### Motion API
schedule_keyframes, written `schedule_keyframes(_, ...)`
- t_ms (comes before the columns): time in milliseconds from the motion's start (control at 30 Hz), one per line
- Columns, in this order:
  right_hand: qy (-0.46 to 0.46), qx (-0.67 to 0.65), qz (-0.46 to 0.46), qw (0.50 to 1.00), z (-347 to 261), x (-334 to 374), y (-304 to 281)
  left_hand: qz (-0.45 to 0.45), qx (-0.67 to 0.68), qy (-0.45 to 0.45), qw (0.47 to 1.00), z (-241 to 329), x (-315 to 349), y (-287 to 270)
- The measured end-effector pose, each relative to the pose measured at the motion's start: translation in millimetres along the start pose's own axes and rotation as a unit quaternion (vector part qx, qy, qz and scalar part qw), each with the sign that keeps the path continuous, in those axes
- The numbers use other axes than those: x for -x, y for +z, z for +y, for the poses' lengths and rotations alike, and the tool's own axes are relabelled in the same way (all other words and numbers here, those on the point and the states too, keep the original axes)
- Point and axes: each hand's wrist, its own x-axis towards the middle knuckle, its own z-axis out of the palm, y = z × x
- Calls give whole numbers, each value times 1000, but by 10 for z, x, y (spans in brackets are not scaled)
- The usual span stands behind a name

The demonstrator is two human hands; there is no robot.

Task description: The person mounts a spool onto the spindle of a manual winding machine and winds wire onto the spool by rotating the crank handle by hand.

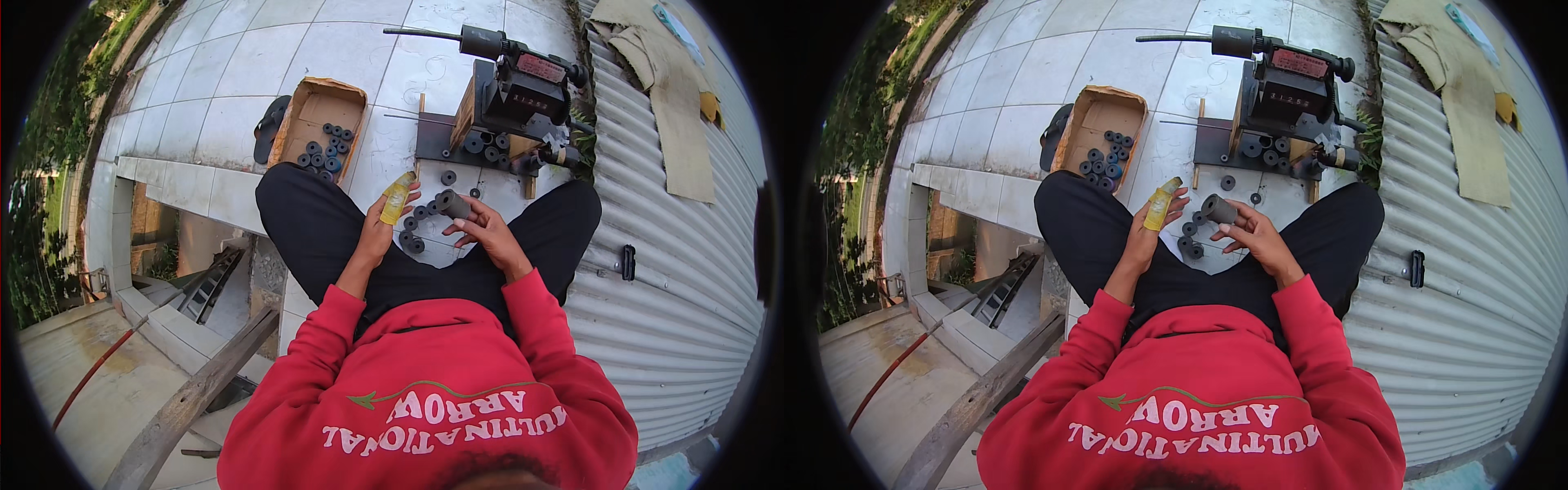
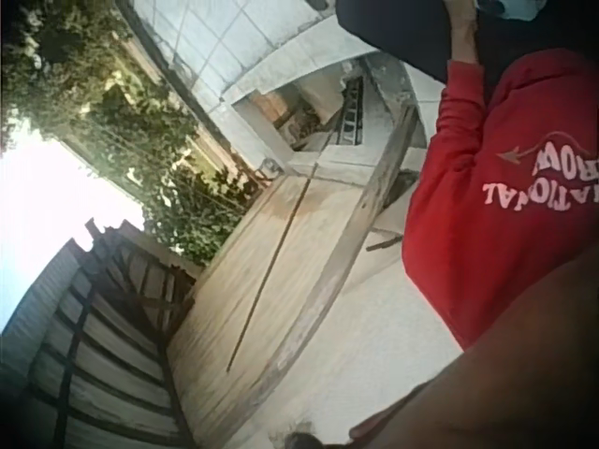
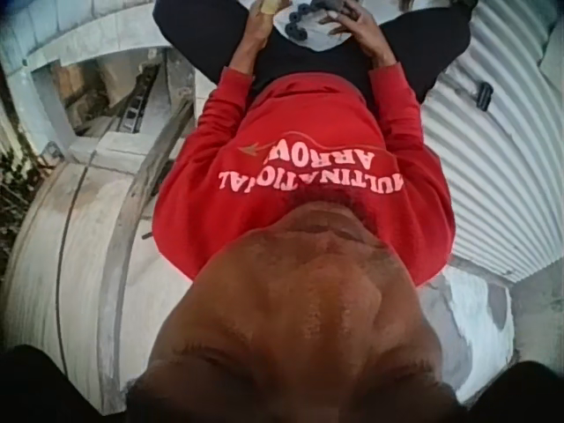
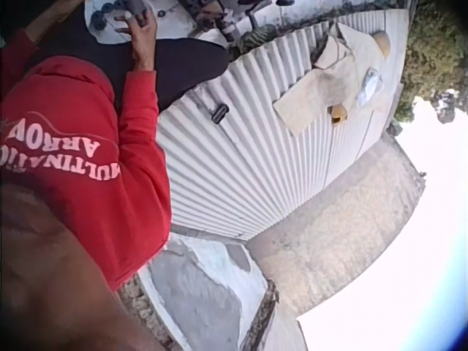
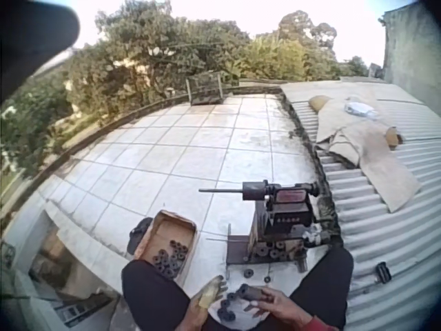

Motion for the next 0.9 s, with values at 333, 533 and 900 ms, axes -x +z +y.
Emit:
schedule_keyframes(333, -13, 28, -36, 999, 206, -107, -115, -79, -16, -98, 992, -11, -20, 161)
schedule_keyframes(533, -96, 151, 47, 983, 232, -117, -128, -81, 23, -91, 992, -16, -21, 199)
schedule_keyframes(900, -228, 253, 92, 936, 165, -24, -13, -78, 53, -78, 993, -13, 37, 252)
